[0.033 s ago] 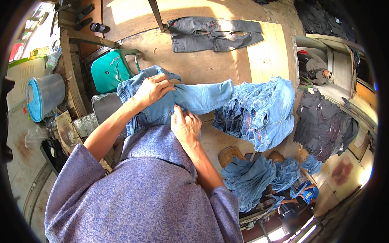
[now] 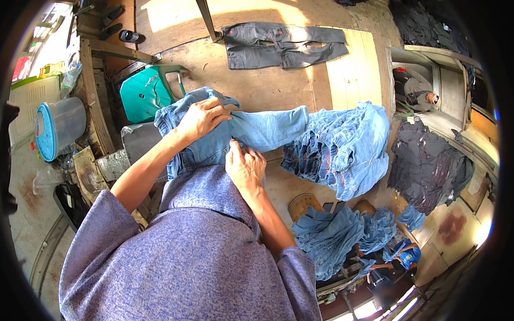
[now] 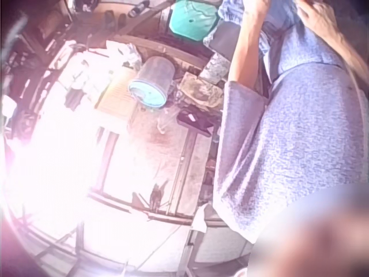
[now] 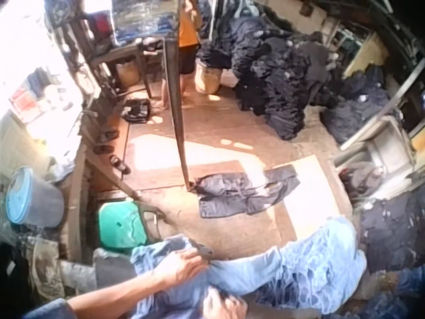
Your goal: The person marks multiple pairs of light blue jeans with a white marker while standing at a workbench. They pick up each pair, unfold it, make marks on the fabric, and place it back on the pile.
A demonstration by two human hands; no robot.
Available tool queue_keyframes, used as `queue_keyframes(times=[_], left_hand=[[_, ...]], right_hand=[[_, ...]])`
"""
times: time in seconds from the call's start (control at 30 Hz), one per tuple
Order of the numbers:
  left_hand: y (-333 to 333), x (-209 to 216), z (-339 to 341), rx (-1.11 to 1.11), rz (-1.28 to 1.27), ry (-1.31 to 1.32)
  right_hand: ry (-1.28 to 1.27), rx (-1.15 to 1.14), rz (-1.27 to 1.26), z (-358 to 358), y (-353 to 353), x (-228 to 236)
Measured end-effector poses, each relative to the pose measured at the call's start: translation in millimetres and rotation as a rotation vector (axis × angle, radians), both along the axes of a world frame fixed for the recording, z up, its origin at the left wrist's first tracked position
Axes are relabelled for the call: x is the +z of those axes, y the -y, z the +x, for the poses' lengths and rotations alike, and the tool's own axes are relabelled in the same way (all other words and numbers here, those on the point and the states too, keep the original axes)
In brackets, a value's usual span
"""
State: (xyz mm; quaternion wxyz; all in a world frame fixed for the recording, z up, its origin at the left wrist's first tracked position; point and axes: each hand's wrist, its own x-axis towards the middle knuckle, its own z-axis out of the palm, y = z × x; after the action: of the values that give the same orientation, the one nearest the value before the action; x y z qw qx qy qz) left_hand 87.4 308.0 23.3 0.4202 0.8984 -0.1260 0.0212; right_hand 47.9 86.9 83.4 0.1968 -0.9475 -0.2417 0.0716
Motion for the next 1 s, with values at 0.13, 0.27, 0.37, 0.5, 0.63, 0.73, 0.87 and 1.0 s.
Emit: queue_keyframes(times=[0.13,0.27,0.37,0.5,0.63,0.73,0.87,1.0], left_hand=[[0,2,5,-0.02,0.016,-0.056],[-1,33,-11,0.213,0.1,-0.08],[2,80,-70,0.818,0.163,-0.105],[10,106,-126,1.206,-0.15,-0.777],[11,88,-124,0.804,-0.594,-0.951],[16,80,-111,0.635,-0.681,-0.886],[34,79,-93,0.672,-1.367,-1.153],[49,71,-78,0.549,-0.956,-1.006]], right_hand=[[0.001,0.025,-0.016,2,-1,3],[-0.279,-0.285,0.338,5,17,16],[-0.187,-0.287,0.416,20,50,22],[-0.258,-0.512,0.467,29,70,18],[-0.321,-0.34,0.44,29,70,21],[-0.487,-0.306,0.438,28,70,32],[-0.538,-0.341,0.296,28,70,39],[-0.531,-0.339,0.317,32,62,31]])
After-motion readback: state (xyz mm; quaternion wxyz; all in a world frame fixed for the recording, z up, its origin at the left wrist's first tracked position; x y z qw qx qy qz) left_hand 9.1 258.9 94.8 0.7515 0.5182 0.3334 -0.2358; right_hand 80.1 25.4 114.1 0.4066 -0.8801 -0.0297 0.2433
